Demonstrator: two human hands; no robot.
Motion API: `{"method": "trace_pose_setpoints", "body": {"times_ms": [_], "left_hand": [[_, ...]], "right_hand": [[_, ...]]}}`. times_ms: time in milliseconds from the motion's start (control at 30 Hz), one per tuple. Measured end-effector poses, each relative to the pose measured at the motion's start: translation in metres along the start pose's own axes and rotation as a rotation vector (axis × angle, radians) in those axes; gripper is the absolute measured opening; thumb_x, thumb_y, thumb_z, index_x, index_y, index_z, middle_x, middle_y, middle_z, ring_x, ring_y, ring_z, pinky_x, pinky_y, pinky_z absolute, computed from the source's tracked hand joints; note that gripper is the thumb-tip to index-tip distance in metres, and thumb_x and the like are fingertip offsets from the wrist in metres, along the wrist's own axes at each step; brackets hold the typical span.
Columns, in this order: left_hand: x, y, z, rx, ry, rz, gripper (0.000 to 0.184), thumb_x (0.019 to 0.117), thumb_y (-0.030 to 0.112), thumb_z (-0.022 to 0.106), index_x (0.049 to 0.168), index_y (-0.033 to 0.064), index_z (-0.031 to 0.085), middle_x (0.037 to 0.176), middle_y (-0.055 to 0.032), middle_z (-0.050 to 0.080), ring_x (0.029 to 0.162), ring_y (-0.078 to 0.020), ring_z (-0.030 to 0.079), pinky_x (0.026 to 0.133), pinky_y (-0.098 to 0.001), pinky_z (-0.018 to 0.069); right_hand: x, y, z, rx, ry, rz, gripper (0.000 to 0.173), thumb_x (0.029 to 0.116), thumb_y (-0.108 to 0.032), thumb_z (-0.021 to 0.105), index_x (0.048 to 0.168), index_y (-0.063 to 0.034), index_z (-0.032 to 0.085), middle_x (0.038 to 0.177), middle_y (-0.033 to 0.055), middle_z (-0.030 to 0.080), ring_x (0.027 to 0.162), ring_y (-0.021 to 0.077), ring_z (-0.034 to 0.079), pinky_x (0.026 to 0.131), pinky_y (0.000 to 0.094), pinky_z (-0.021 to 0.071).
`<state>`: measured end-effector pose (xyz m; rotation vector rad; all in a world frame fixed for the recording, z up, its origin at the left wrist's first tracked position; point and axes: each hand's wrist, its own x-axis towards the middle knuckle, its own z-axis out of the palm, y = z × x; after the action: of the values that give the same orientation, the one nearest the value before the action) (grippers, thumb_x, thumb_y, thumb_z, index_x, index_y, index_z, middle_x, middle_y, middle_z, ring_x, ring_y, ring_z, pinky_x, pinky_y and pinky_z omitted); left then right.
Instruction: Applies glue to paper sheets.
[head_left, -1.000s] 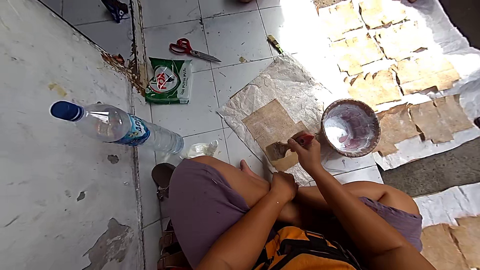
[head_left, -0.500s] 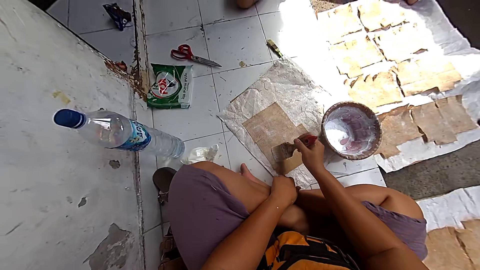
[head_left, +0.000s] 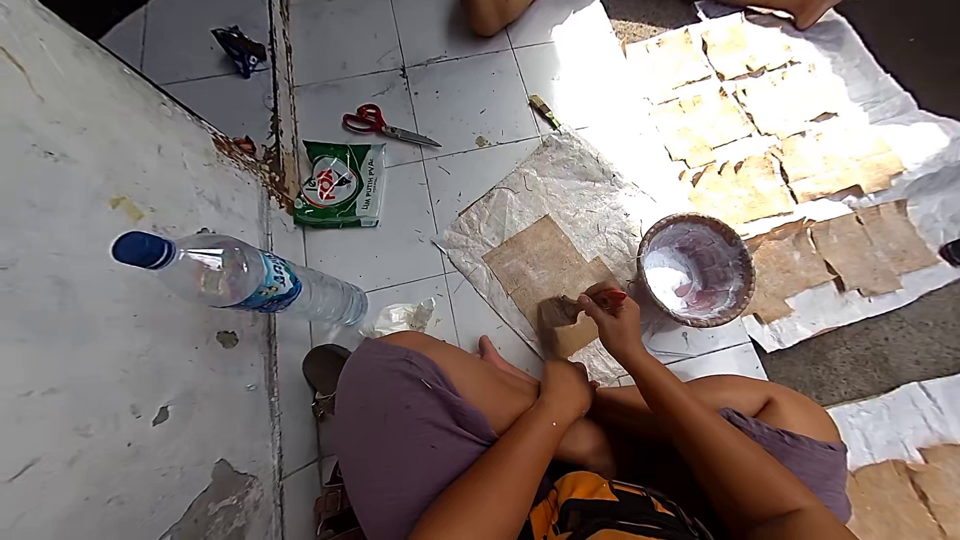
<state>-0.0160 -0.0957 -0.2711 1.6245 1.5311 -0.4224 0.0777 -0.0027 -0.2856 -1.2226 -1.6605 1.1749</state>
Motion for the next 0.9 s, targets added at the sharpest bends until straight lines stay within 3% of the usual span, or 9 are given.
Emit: {"method": "trace_pose_setpoints", "body": {"times_ms": [133,233,333,433,500,600,700,800,900], "left_hand": [[0.003,-0.002,-0.002,-0.014,-0.011,-0.002,0.057,0.1077,0.044,0.042,0.132,-0.0043,0.06,0.137,-0.0275,0.058,0.129,-0.042,0.055,0.105,-0.0595,0.0417],[0.003,-0.001,0.002,0.032,-0.014,0.001,0.06,0.1081,0.048,0.039,0.132,-0.0038,0.059,0.134,-0.0261,0.06,0.128,-0.0409,0.056,0.103,-0.059,0.0431],[0.001,0.002,-0.002,0.055,-0.011,-0.003,0.06,0.1087,0.048,0.037,0.131,-0.0038,0.059,0.132,-0.0248,0.062,0.128,-0.0393,0.057,0.102,-0.0574,0.0436],[0.0,0.001,-0.003,0.047,-0.013,0.005,0.057,0.1086,0.045,0.039,0.127,-0.004,0.06,0.126,-0.0252,0.064,0.124,-0.0402,0.059,0.101,-0.0577,0.0447],[0.003,0.0,0.0,0.025,0.0,-0.003,0.06,0.1079,0.048,0.039,0.129,-0.0037,0.061,0.128,-0.0262,0.063,0.125,-0.0412,0.058,0.103,-0.0586,0.0438],[0.008,-0.001,0.003,0.013,0.008,-0.01,0.06,0.1071,0.049,0.042,0.131,-0.0026,0.062,0.139,-0.0267,0.057,0.129,-0.042,0.056,0.105,-0.0597,0.0422],[0.008,0.001,0.0,0.053,-0.024,-0.018,0.062,0.108,0.049,0.039,0.133,-0.0034,0.059,0.142,-0.0272,0.055,0.132,-0.0418,0.054,0.106,-0.0593,0.0421],[0.008,0.001,0.002,0.095,-0.028,-0.02,0.062,0.1084,0.049,0.037,0.135,-0.0023,0.059,0.142,-0.0265,0.056,0.134,-0.0404,0.054,0.106,-0.0588,0.0424],[0.007,0.001,-0.002,0.103,-0.024,-0.015,0.061,0.1087,0.049,0.037,0.135,-0.0022,0.059,0.141,-0.026,0.056,0.133,-0.0402,0.054,0.107,-0.0584,0.0419]], "right_hand": [[0.012,0.002,-0.02,-0.381,0.163,-0.209,0.013,0.0947,-0.012,0.068,0.099,-0.0001,0.072,0.092,0.0139,0.07,0.087,0.0256,0.068,0.08,0.0463,0.0555],[0.001,0.007,-0.013,-0.592,0.02,-0.431,0.009,0.0918,-0.009,0.069,0.095,-0.0029,0.075,0.095,0.0176,0.071,0.094,0.0364,0.069,0.081,0.0502,0.0581],[-0.018,0.003,0.006,-0.533,-0.157,-0.411,0.012,0.0929,-0.012,0.067,0.095,-0.0041,0.076,0.093,0.0146,0.073,0.091,0.0325,0.071,0.079,0.0483,0.0593],[-0.022,-0.012,0.006,-0.227,-0.085,-0.189,0.013,0.0936,-0.013,0.067,0.095,-0.0028,0.074,0.088,0.0082,0.071,0.082,0.0165,0.069,0.077,0.037,0.0581],[-0.012,-0.005,-0.004,-0.157,-0.018,-0.082,0.011,0.095,-0.013,0.069,0.097,-0.0027,0.071,0.087,0.0067,0.07,0.077,0.0129,0.067,0.075,0.0357,0.0579],[-0.001,-0.01,-0.035,-0.261,0.124,-0.119,0.012,0.0952,-0.012,0.069,0.099,-0.0018,0.071,0.089,0.0098,0.07,0.079,0.0173,0.067,0.076,0.0403,0.0564],[0.01,-0.039,-0.088,-0.146,0.313,-0.259,0.012,0.0975,-0.011,0.067,0.103,-0.0006,0.068,0.091,0.0037,0.069,0.077,0.0051,0.065,0.073,0.0246,0.0572],[0.026,-0.03,-0.143,-0.101,0.57,-0.266,0.008,0.0959,-0.008,0.065,0.102,-0.0028,0.064,0.087,-0.0043,0.065,0.075,-0.0007,0.062,0.072,0.021,0.0554],[0.031,0.011,-0.173,-0.36,0.708,-0.066,0.017,0.0963,-0.014,0.065,0.102,0.0014,0.068,0.087,0.0081,0.067,0.078,0.0111,0.061,0.077,0.0333,0.0511]]}}
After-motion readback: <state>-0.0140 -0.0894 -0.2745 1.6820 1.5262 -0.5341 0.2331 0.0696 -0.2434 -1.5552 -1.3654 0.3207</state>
